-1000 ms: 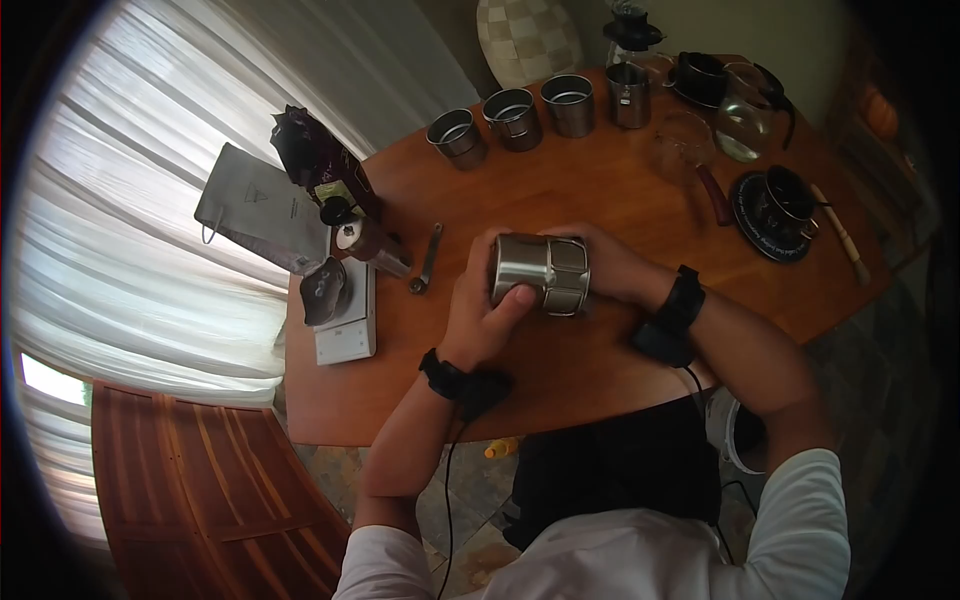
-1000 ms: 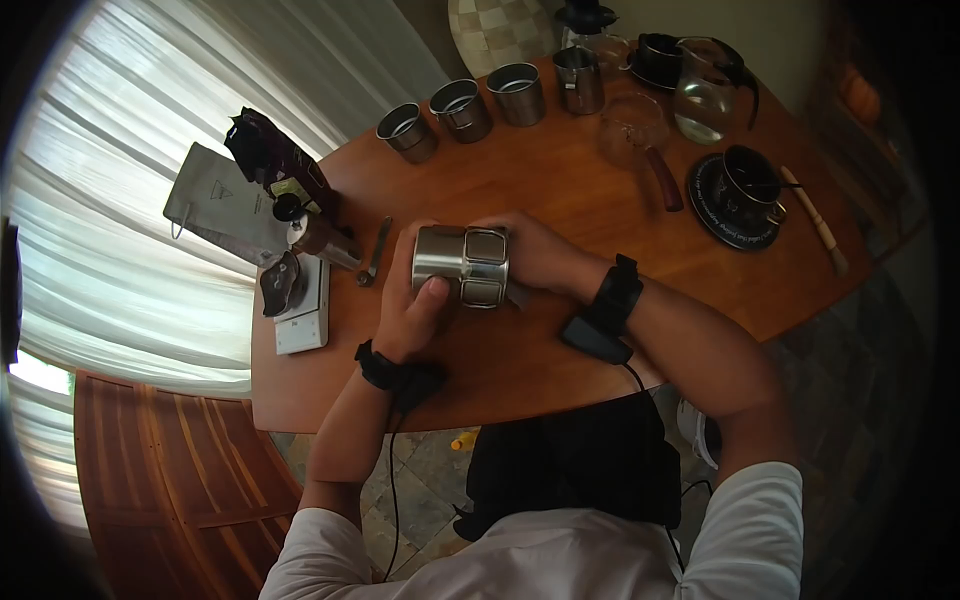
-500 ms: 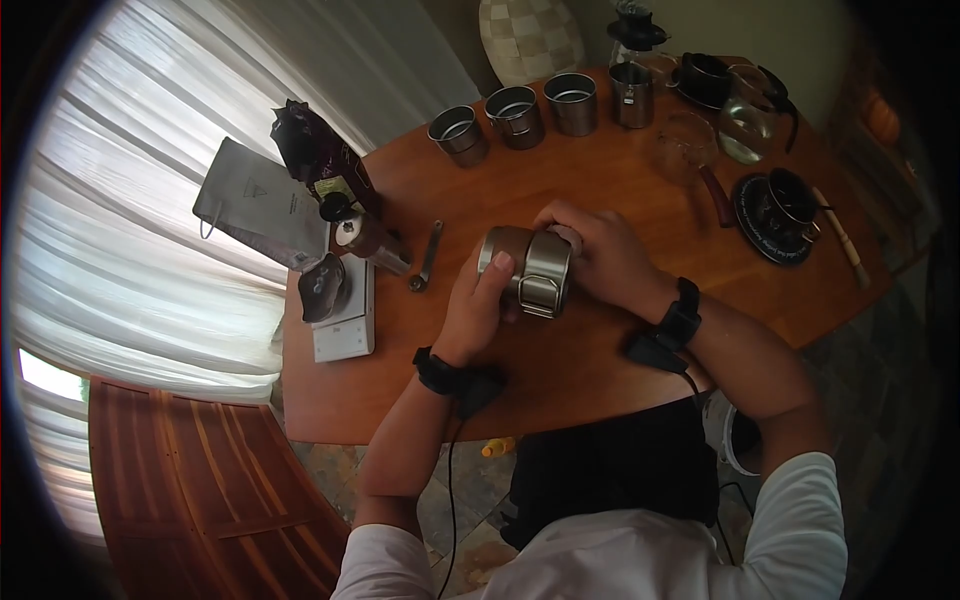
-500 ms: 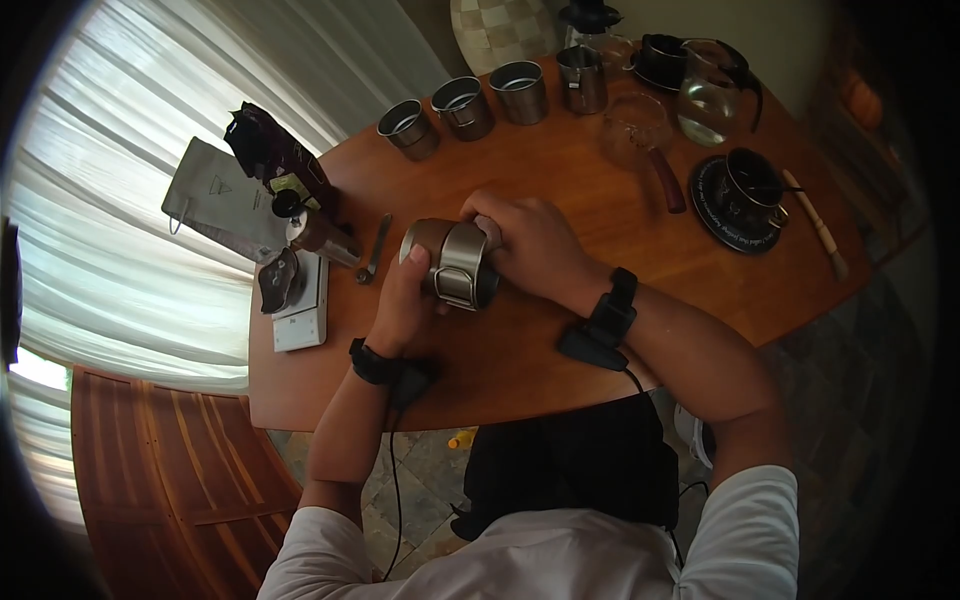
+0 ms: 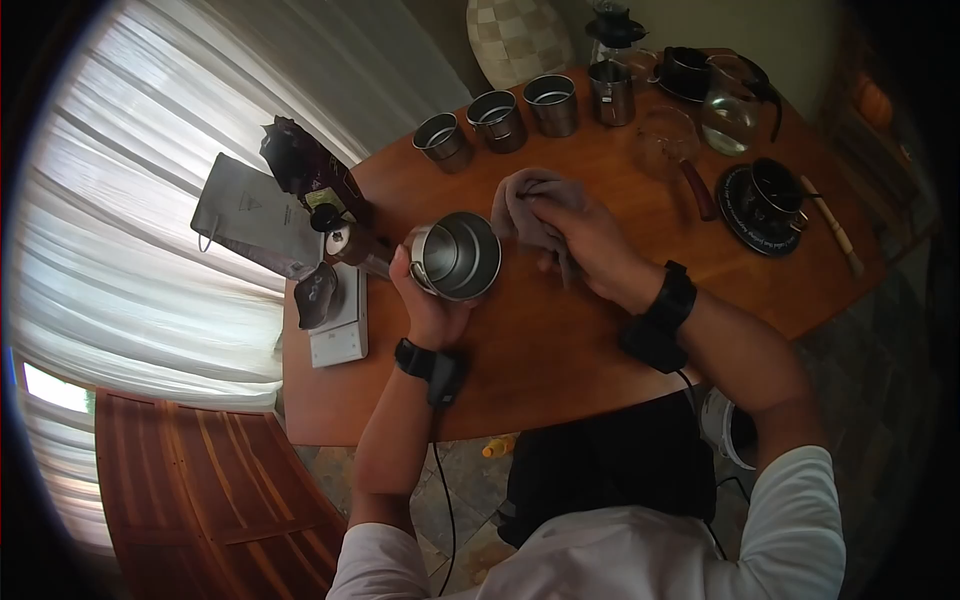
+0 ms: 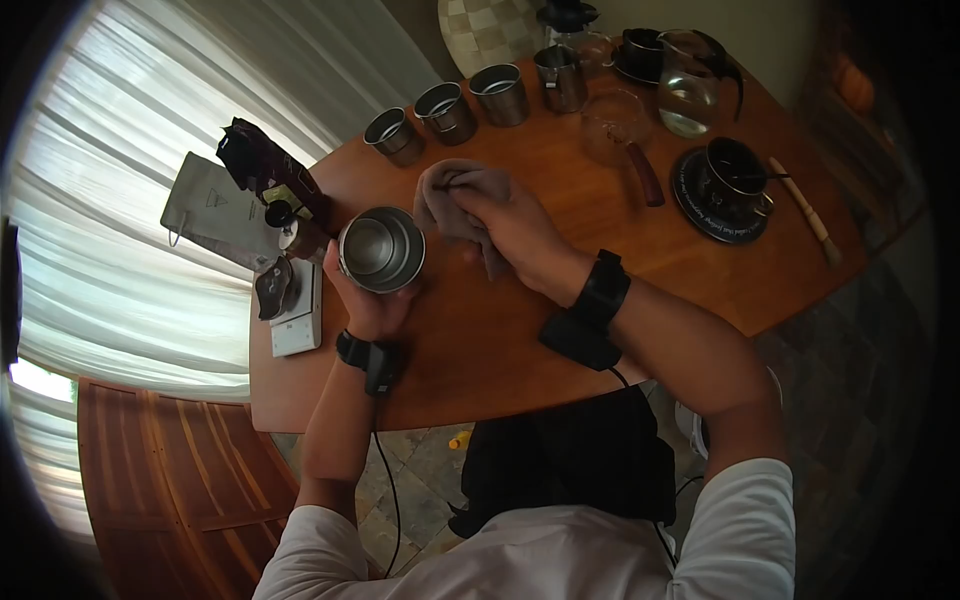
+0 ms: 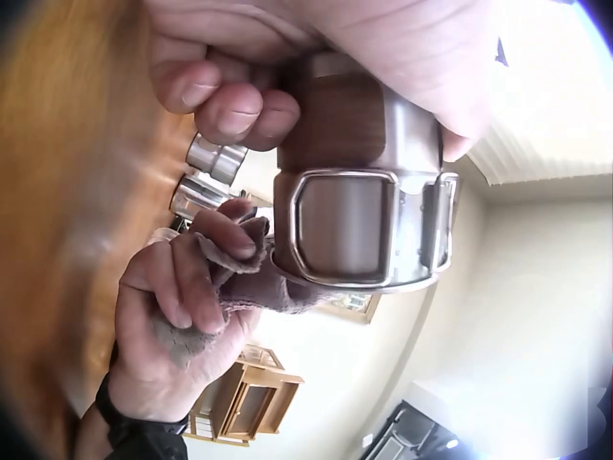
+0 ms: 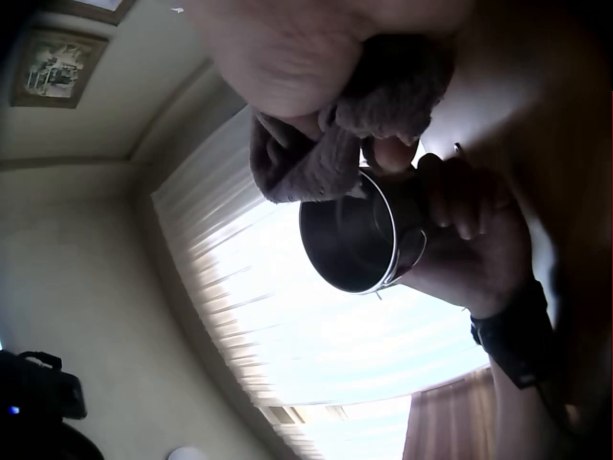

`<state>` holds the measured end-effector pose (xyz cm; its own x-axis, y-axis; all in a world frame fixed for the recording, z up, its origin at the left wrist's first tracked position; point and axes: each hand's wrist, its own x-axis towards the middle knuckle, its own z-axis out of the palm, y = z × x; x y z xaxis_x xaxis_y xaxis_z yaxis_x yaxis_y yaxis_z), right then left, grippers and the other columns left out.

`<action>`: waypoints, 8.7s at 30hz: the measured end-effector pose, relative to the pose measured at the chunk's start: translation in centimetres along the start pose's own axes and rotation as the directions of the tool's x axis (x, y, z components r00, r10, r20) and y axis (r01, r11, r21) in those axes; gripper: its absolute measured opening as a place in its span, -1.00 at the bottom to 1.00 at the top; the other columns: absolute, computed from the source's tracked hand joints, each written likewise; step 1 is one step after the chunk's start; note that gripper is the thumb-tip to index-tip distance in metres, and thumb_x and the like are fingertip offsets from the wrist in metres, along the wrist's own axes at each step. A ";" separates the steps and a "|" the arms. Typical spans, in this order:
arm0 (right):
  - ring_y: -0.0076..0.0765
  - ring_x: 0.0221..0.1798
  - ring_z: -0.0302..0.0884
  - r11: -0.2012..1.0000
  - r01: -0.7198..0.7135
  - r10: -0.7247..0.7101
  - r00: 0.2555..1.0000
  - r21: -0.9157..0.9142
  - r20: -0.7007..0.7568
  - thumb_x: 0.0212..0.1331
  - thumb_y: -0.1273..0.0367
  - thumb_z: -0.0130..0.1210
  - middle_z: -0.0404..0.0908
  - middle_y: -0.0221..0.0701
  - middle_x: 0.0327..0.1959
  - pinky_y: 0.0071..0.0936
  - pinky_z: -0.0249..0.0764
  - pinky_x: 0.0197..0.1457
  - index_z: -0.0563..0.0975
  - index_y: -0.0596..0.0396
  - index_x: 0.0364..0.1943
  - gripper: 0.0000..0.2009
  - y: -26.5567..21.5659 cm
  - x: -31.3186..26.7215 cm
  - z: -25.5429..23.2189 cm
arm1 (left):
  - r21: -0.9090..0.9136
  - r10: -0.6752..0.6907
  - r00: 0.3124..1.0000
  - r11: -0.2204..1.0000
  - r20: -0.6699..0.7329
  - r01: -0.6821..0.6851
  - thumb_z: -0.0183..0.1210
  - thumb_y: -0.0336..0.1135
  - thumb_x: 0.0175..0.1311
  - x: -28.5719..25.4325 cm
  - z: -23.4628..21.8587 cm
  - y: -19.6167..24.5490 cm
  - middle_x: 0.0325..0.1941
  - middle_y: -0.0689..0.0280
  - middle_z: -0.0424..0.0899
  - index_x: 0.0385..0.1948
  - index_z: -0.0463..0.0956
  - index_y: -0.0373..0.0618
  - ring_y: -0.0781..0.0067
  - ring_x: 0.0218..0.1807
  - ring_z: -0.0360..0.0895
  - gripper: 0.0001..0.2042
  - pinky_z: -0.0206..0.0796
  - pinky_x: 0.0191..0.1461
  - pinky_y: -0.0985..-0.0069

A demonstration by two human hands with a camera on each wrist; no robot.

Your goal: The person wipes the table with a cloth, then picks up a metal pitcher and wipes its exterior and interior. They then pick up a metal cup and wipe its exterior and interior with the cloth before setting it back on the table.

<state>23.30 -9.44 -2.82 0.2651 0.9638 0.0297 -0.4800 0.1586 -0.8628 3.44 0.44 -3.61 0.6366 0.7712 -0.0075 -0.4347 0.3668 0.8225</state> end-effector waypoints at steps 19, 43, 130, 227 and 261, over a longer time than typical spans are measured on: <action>-0.15 -0.05 0.53 0.313 0.679 -0.156 0.726 -0.664 0.670 0.49 -0.14 -0.14 0.61 -0.35 -0.18 -0.11 0.16 0.25 0.54 0.05 -0.13 -0.48 1.2 -1.7 0.5 | 0.392 0.017 0.999 0.919 0.040 -0.031 -0.12 0.21 0.51 0.0 -1.5 -2.0 -0.15 0.30 0.70 0.05 0.51 -0.17 0.46 -0.16 0.66 -0.44 0.50 -0.07 0.51; -0.51 0.20 0.43 0.967 0.245 -0.253 0.912 -0.066 -0.324 0.55 0.06 -0.01 0.47 -0.36 0.13 -0.51 0.42 0.22 0.40 0.12 0.24 -0.55 -0.5 0.5 -0.2 | 0.034 0.017 0.998 0.999 0.062 -0.019 -0.28 0.39 0.48 0.9 -1.5 0.0 -0.37 0.36 0.61 -0.03 0.50 0.02 0.52 -0.64 0.30 -0.38 0.07 -0.62 0.58; -0.71 -0.29 0.45 0.736 0.228 -0.112 0.970 -0.637 0.217 0.41 0.32 0.24 0.60 -0.56 -0.33 -0.64 0.44 -0.21 0.58 0.22 0.02 -0.74 2.4 2.0 0.9 | 0.214 0.001 1.000 0.977 0.007 -0.002 0.02 0.20 0.53 0.7 -1.0 -0.7 -0.16 0.35 0.53 0.37 0.17 0.01 0.62 -0.41 0.46 -0.40 0.28 -0.42 0.67; 0.34 0.67 -0.19 -0.239 0.473 0.162 0.880 -0.848 0.446 0.37 -0.20 -0.02 -0.14 0.03 0.67 0.11 -0.14 0.64 0.08 0.17 0.57 -0.09 1.7 -11.3 0.3 | 0.643 0.181 0.965 0.720 0.191 -0.262 0.20 -0.23 0.47 0.6 -1.4 -0.7 -0.07 0.36 0.63 0.12 0.48 -0.18 0.62 -0.15 0.59 -0.68 0.41 -0.09 0.65; 0.03 0.46 0.39 0.338 0.238 -0.212 0.962 -0.911 0.173 0.47 0.22 0.07 0.50 -0.13 0.39 -0.09 0.13 0.58 0.38 0.19 0.43 -0.46 1.3 -15.9 -1.5 | 0.917 0.093 0.989 -0.392 0.116 -0.071 0.01 -0.26 0.46 -24.1 -8.9 5.5 0.62 0.08 0.17 0.47 0.27 -0.21 0.00 0.66 0.03 -0.44 -0.22 0.68 0.04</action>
<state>19.74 -24.93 -5.18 0.2121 0.9304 0.2989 0.6627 0.0879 -0.7437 -19.92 -11.51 -4.00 0.6628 0.7365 0.1354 0.7097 -0.6755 0.2003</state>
